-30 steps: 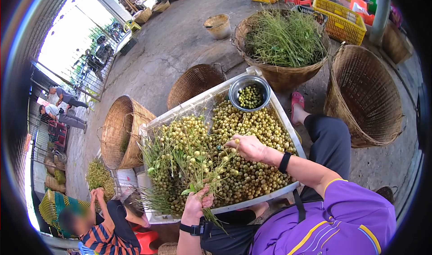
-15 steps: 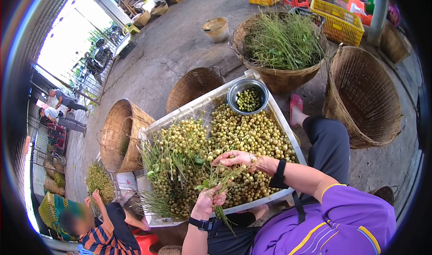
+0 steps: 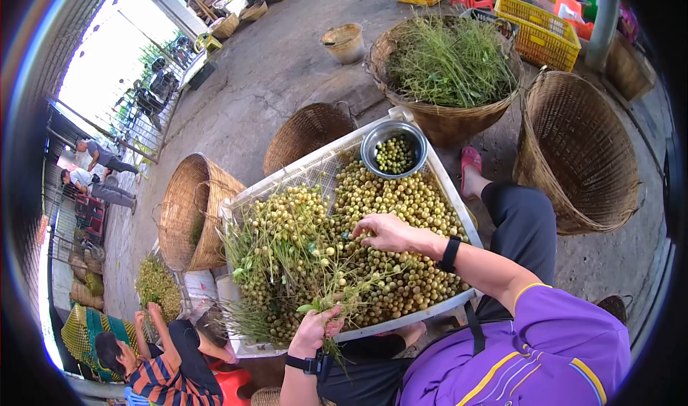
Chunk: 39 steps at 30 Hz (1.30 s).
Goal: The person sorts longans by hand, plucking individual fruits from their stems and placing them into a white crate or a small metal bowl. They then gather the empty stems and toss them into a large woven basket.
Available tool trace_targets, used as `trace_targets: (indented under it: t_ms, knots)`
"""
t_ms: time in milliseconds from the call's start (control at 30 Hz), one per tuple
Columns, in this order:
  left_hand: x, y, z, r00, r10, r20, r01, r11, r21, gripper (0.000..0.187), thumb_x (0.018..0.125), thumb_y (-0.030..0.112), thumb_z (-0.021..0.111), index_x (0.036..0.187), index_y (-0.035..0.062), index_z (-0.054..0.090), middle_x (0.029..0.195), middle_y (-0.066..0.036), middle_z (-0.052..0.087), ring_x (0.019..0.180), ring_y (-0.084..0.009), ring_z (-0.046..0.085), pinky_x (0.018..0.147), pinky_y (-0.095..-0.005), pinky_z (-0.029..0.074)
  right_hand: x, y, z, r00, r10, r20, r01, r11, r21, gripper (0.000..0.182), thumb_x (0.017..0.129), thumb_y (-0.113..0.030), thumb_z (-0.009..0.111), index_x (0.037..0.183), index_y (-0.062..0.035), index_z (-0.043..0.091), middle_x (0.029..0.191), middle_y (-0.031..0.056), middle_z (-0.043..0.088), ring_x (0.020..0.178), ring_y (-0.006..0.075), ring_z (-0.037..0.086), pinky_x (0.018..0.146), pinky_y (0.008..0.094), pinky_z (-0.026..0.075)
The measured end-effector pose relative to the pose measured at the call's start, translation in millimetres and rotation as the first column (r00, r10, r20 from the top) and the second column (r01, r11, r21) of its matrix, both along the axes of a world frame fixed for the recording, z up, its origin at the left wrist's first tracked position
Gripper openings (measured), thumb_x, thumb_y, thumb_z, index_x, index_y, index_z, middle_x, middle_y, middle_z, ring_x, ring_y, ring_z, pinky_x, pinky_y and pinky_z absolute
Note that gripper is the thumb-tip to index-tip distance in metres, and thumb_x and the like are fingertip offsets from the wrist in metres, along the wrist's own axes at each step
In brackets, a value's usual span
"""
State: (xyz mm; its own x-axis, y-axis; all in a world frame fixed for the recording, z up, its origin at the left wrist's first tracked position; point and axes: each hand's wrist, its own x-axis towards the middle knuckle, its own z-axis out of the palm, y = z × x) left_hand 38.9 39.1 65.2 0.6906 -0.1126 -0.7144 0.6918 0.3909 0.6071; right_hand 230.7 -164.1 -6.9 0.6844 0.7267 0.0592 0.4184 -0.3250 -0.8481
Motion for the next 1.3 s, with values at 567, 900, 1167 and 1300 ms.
trace_targets:
  t_ms: [567, 900, 1167, 1300]
  knots:
    - [-4.0, -14.9, -7.2, 0.953, -0.251, -0.170, 0.272, 0.956, 0.112, 0.029, 0.085, 0.013, 0.061, 0.113, 0.0056, 0.056, 0.068, 0.005, 0.046, 0.051, -0.0043, 0.036, 0.044, -0.0190, 0.026, -20.5, 6.9, 25.2, 0.537, 0.615, -0.577, -0.244, 0.769, 0.591, 0.032, 0.083, -0.020, 0.065, 0.111, -0.0067, 0.058, 0.088, -0.0002, 0.062, 0.072, 0.0049, 0.055, 0.056, 0.0187, 0.044]
    - [-1.7, -15.6, 0.0, 0.936, -0.294, -0.196, 0.314, 0.946, 0.081, 0.029, 0.085, 0.013, 0.060, 0.114, 0.0063, 0.057, 0.069, 0.005, 0.047, 0.053, -0.0041, 0.036, 0.044, -0.0176, 0.027, -19.3, -13.4, 41.1, 0.768, 0.388, -0.510, -0.391, 0.914, 0.107, 0.028, 0.082, -0.018, 0.063, 0.104, -0.0010, 0.061, 0.080, 0.0036, 0.064, 0.057, 0.0102, 0.056, 0.045, 0.0235, 0.047]
    - [-4.0, -16.6, 1.8, 0.900, -0.391, -0.193, 0.422, 0.893, 0.158, 0.031, 0.085, 0.017, 0.061, 0.115, 0.0080, 0.057, 0.066, 0.006, 0.049, 0.053, -0.0034, 0.037, 0.045, -0.0179, 0.028, -20.4, -20.5, 35.6, 0.564, 0.413, -0.715, -0.388, 0.897, 0.212, 0.024, 0.084, -0.020, 0.061, 0.100, -0.0023, 0.061, 0.077, 0.0016, 0.061, 0.058, 0.0074, 0.055, 0.046, 0.0195, 0.045]
    - [-6.2, -18.4, 4.7, 0.895, -0.400, -0.195, 0.434, 0.883, 0.177, 0.030, 0.085, 0.019, 0.062, 0.113, 0.0094, 0.059, 0.065, 0.006, 0.048, 0.052, -0.0031, 0.036, 0.046, -0.0181, 0.028, -23.6, -20.7, 28.7, 0.581, 0.440, -0.685, -0.381, 0.890, 0.249, 0.020, 0.084, -0.019, 0.061, 0.096, -0.0030, 0.063, 0.075, 0.0006, 0.061, 0.056, 0.0073, 0.054, 0.045, 0.0192, 0.044]
